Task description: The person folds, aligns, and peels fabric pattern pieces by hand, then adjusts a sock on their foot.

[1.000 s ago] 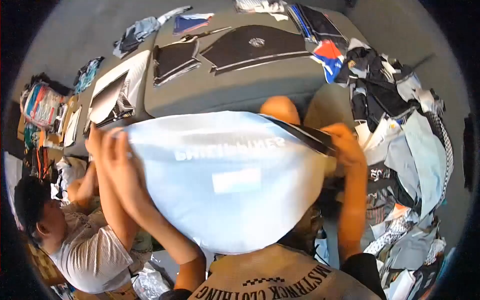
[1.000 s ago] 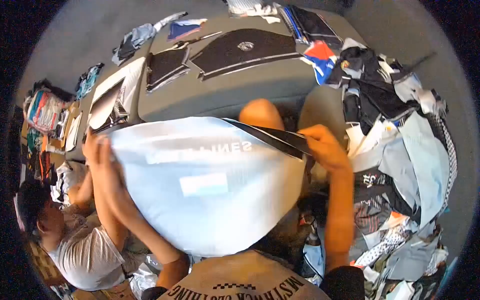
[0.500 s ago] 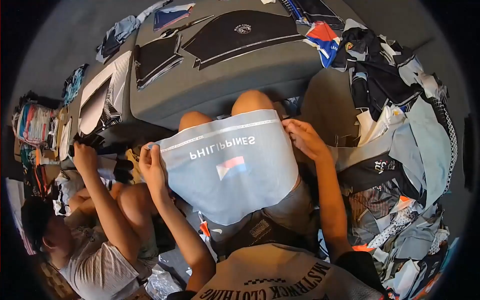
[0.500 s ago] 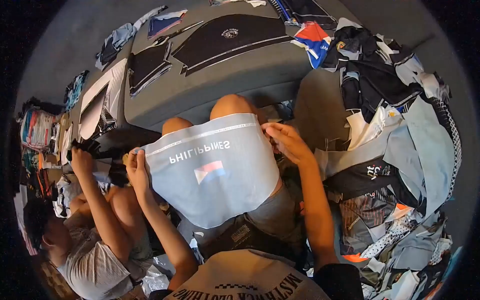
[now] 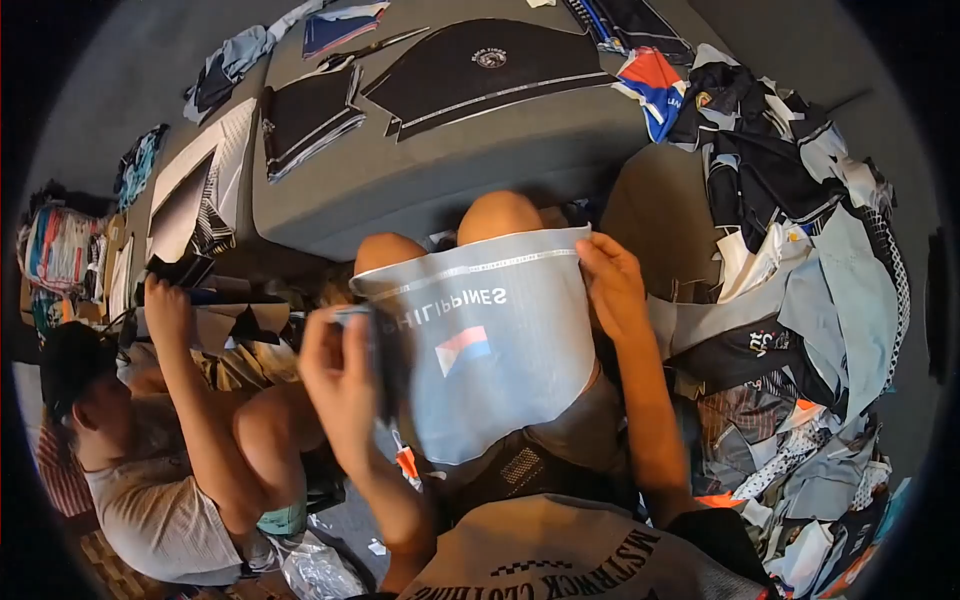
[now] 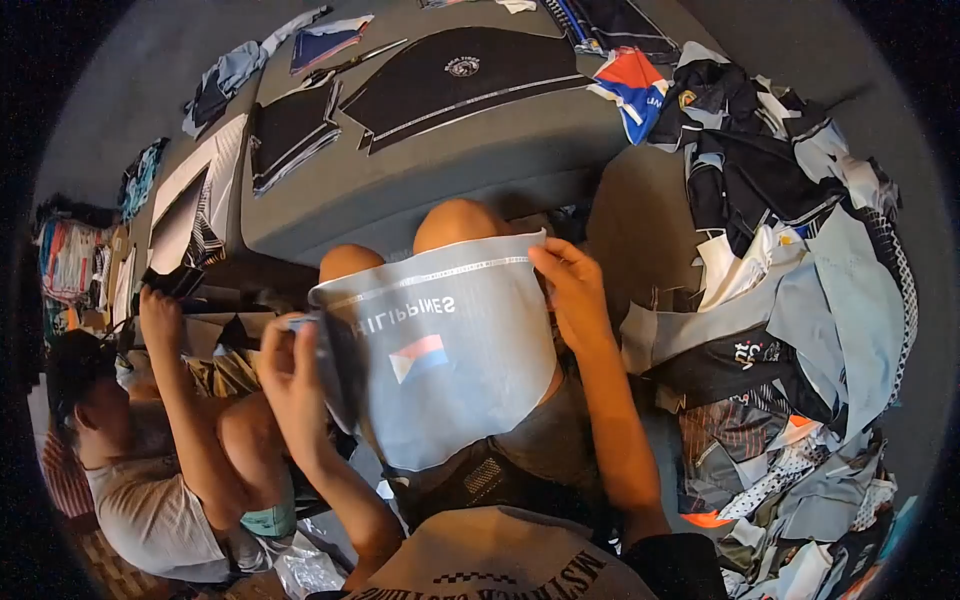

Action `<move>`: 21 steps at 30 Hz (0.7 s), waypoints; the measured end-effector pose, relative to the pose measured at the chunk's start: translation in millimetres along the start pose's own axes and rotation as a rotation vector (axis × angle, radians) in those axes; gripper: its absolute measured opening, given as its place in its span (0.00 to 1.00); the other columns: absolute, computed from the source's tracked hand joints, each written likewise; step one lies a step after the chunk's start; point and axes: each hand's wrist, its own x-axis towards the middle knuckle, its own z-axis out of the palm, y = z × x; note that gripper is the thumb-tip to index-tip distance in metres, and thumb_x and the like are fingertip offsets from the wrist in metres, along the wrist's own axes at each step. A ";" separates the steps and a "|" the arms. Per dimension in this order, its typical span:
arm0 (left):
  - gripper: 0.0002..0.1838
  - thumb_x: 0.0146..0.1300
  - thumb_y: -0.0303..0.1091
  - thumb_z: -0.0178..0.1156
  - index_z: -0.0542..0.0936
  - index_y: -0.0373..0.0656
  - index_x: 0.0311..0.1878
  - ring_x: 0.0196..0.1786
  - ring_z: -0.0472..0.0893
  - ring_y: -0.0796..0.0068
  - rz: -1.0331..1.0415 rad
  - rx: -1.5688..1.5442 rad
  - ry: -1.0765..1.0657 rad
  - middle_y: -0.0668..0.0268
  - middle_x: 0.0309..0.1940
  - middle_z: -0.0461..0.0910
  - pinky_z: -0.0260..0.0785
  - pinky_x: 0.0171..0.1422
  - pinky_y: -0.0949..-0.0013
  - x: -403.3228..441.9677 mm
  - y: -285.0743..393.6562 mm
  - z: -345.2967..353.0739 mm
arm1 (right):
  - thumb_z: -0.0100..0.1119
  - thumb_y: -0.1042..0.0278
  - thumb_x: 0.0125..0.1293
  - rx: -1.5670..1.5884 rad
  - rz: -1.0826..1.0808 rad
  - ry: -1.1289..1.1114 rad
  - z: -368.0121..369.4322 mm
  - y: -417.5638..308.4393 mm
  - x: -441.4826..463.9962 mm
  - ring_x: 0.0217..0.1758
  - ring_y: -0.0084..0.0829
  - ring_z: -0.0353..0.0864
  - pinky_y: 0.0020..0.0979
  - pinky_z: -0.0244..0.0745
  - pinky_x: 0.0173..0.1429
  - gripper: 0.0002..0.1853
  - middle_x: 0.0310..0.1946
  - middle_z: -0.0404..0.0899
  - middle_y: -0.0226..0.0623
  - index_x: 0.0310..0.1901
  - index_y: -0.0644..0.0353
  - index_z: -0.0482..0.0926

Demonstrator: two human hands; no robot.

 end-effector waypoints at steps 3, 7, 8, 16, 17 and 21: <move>0.04 0.61 0.26 0.57 0.77 0.38 0.39 0.32 0.71 0.81 -0.031 -0.134 -0.186 0.68 0.32 0.77 0.64 0.38 0.79 -15.1 21.2 40.2 | 0.59 0.75 0.61 -0.334 -0.261 0.117 17.3 -6.6 -18.4 0.37 0.20 0.72 0.20 0.66 0.43 0.05 0.37 0.79 0.31 0.38 0.65 0.79; 0.06 0.59 0.24 0.59 0.77 0.35 0.40 0.33 0.72 0.78 0.075 -0.150 -0.315 0.66 0.33 0.76 0.65 0.40 0.80 -15.5 -7.9 88.8 | 0.60 0.79 0.57 -0.542 -0.412 0.093 42.2 3.2 -43.6 0.36 0.21 0.73 0.20 0.67 0.42 0.05 0.35 0.79 0.32 0.36 0.66 0.79; 0.06 0.59 0.23 0.59 0.78 0.34 0.39 0.33 0.72 0.78 0.077 -0.166 -0.316 0.66 0.34 0.76 0.65 0.41 0.80 -16.0 -6.8 94.5 | 0.61 0.80 0.57 -0.593 -0.455 0.067 46.7 6.2 -48.7 0.35 0.21 0.73 0.20 0.67 0.42 0.05 0.35 0.79 0.33 0.36 0.67 0.78; 0.08 0.55 0.21 0.62 0.79 0.35 0.40 0.31 0.74 0.79 0.079 -0.355 -0.262 0.65 0.31 0.78 0.67 0.35 0.80 -18.1 -21.2 105.1 | 0.61 0.80 0.56 -0.634 -0.557 0.063 55.2 19.8 -51.4 0.34 0.23 0.73 0.20 0.68 0.41 0.05 0.34 0.79 0.35 0.36 0.67 0.78; 0.08 0.56 0.20 0.62 0.79 0.34 0.40 0.31 0.74 0.80 -0.018 -0.443 -0.273 0.65 0.32 0.78 0.68 0.36 0.80 -20.4 -18.8 105.5 | 0.61 0.80 0.56 -0.598 -0.542 0.102 55.4 19.0 -52.2 0.33 0.22 0.73 0.20 0.68 0.41 0.06 0.34 0.79 0.34 0.36 0.67 0.78; 0.07 0.57 0.20 0.62 0.80 0.34 0.40 0.31 0.75 0.82 -0.232 -0.638 -0.294 0.65 0.32 0.80 0.70 0.37 0.82 -21.7 -16.8 107.3 | 0.61 0.81 0.56 -0.543 -0.504 0.199 57.6 11.6 -52.9 0.33 0.22 0.73 0.20 0.68 0.41 0.06 0.33 0.79 0.34 0.36 0.67 0.79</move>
